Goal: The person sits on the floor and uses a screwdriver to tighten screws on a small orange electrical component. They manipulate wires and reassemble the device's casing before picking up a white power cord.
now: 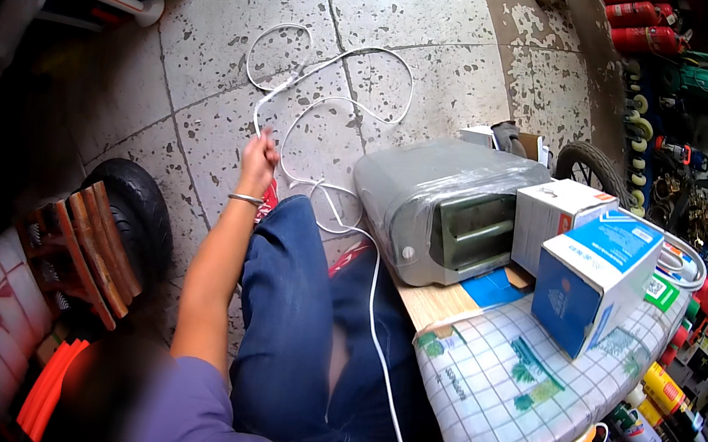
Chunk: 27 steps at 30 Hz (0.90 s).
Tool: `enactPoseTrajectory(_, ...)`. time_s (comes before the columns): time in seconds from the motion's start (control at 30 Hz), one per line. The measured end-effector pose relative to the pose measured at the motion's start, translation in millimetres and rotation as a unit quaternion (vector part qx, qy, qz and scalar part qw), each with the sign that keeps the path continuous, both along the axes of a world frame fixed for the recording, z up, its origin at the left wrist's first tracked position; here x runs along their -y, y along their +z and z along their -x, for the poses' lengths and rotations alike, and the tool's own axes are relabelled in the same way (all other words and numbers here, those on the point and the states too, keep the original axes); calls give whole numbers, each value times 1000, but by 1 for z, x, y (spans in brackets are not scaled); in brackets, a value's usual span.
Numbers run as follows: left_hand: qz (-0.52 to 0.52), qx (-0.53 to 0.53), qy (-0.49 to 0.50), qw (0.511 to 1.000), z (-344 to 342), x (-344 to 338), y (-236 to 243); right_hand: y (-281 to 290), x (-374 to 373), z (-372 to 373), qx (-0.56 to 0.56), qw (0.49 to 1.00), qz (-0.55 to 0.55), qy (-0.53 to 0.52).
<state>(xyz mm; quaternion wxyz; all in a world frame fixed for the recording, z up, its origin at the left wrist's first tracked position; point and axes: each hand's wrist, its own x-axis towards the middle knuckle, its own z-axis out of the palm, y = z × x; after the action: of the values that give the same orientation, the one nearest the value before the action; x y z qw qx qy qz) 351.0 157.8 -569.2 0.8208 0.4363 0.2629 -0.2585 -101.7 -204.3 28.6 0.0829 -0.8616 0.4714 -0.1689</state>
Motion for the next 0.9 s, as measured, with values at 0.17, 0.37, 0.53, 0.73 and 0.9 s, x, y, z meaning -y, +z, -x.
enactPoseTrajectory(0.17, -78, 114, 109, 984, -64, -4, 150, -14, -24, -43, 77, 996, -39, 13)
enactPoseTrajectory(0.37, -440, 125, -451, 766, 59, -42, -27, -14, 1, -32, 31, 999, -10, 20)
enactPoseTrajectory(0.53, -499, 134, -635, 574, 75, 40, -41, 3, -7, -19, -18, 999, 23, -24)
enactPoseTrajectory(0.73, -572, 132, -629, 510, 86, 63, -97, 17, 0, -25, -47, 997, 28, -52)
enactPoseTrajectory(0.9, -523, 206, -614, 555, 71, 66, -65, 8, -11, -26, -39, 996, 42, -74)
